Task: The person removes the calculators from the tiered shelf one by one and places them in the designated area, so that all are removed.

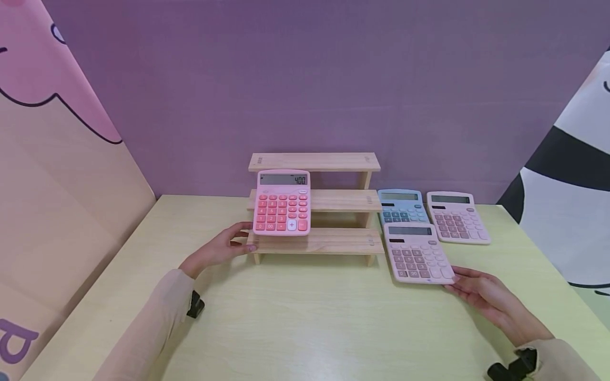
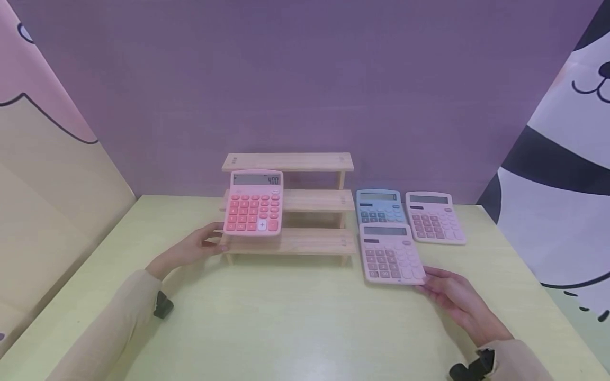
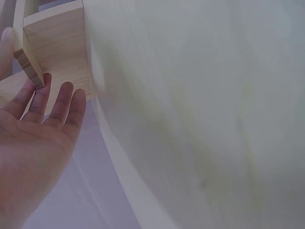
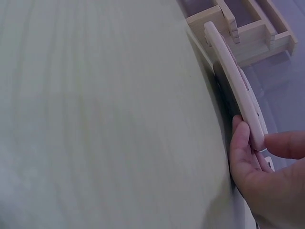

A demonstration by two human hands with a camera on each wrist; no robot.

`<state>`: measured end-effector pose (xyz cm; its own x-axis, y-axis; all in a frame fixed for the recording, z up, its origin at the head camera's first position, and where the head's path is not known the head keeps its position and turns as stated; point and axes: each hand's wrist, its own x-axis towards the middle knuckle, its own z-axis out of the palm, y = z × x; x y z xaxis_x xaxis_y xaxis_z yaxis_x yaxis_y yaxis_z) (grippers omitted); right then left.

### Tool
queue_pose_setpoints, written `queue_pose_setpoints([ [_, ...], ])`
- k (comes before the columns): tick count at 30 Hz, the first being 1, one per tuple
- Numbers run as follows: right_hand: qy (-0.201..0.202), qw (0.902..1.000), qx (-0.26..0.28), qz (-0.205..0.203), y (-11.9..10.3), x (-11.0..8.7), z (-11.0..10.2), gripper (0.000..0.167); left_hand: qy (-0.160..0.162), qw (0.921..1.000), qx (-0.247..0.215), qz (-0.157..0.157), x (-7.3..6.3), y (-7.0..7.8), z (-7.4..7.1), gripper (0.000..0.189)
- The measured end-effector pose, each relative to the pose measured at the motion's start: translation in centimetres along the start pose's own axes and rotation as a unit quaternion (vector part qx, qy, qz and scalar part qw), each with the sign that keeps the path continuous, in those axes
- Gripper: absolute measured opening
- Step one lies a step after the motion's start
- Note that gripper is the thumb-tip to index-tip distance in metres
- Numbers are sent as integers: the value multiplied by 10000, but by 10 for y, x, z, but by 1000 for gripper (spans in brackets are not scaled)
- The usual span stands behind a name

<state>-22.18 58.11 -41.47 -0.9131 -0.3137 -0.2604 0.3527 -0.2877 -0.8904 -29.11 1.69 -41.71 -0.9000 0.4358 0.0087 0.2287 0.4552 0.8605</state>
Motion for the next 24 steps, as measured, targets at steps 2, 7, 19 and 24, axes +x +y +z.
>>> queue_pose_setpoints([
  [2, 37, 10000, -63, 15, 0, 0, 0, 32, 2, 10000, -7, -5, 0, 0, 0, 68],
  [7, -20, 10000, -71, -29, 1, 0, -2, 29, 0, 10000, -15, -11, 0, -1, 0, 69],
  [19, -96, 9995, -273, -155, 1, -1, -3, 30, -4, 10000, -27, 13, 2, -2, -1, 69],
  [24, -21, 9983, -561, -138, 0, -4, 1, 32, -25, 10000, -29, 30, 2, -3, -1, 69],
])
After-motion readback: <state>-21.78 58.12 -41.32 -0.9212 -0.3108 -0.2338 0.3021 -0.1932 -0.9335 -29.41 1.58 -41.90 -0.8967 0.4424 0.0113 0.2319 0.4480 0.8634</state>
